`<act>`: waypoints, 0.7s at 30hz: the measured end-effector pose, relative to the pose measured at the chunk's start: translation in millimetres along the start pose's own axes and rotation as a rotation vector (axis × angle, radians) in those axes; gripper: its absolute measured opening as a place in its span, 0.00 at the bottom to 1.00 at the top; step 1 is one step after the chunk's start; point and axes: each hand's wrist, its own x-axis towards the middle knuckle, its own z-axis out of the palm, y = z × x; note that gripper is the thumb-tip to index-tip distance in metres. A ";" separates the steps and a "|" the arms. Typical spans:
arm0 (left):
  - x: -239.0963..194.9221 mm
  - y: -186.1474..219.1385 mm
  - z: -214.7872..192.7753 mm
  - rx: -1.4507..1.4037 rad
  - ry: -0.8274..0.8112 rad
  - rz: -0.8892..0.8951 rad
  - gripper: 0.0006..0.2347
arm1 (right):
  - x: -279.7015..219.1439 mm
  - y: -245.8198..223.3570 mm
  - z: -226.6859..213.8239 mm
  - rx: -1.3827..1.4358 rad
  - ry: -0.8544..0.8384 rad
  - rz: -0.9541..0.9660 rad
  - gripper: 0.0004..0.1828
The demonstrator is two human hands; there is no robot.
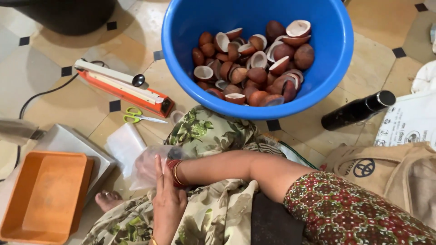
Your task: Packing dried coconut halves into plastic bags, weighing them, and sealing the bags.
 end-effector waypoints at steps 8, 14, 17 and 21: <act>-6.4 -5.8 -11.9 -0.038 0.116 0.065 0.40 | -39.6 -10.0 -164.6 0.257 -0.248 0.040 0.26; -1.3 -5.8 -16.2 -0.140 0.146 0.012 0.39 | -115.8 203.9 -336.3 0.234 0.445 0.438 0.16; -0.5 -7.3 -11.6 -0.165 0.157 -0.055 0.38 | -163.8 347.7 -366.0 -0.439 0.627 0.763 0.17; -5.7 -26.8 5.5 -0.089 0.253 -0.055 0.37 | -208.1 444.2 -345.1 -0.458 0.610 1.007 0.23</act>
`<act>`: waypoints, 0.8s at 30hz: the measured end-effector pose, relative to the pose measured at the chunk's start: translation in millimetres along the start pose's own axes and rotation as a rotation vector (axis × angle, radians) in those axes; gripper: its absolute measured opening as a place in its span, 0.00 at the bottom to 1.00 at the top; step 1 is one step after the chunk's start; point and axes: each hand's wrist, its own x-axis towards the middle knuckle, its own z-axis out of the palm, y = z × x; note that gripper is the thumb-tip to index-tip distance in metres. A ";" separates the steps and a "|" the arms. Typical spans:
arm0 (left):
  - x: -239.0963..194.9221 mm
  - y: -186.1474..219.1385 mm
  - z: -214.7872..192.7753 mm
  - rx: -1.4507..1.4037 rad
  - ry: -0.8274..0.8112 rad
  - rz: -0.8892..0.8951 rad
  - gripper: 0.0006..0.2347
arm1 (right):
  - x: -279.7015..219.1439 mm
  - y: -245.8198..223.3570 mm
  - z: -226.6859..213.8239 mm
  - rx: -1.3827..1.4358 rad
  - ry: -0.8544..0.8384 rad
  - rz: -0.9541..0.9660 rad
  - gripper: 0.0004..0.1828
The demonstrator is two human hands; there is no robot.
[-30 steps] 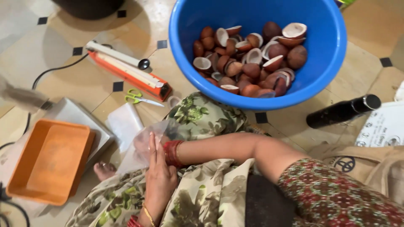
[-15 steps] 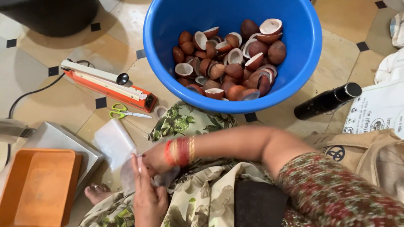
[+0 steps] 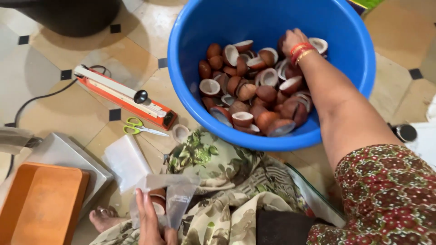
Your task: Packing dried coconut halves into plastic bags, weighing them, and sealing the bags.
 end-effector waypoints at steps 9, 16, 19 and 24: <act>4.9 -47.2 19.1 0.027 0.039 0.214 0.38 | -24.3 -71.2 -24.4 -0.256 -0.189 0.152 0.29; 6.3 2.5 5.6 0.013 0.044 0.079 0.36 | -9.5 -93.7 -37.8 -0.255 0.003 -0.133 0.16; 6.5 22.8 -3.6 0.049 -0.020 -0.005 0.38 | -38.4 -143.6 -97.6 0.029 0.087 -0.323 0.21; 4.0 55.4 -15.9 -0.005 -0.023 0.017 0.40 | -138.9 -238.3 -180.8 0.984 -0.251 -0.685 0.19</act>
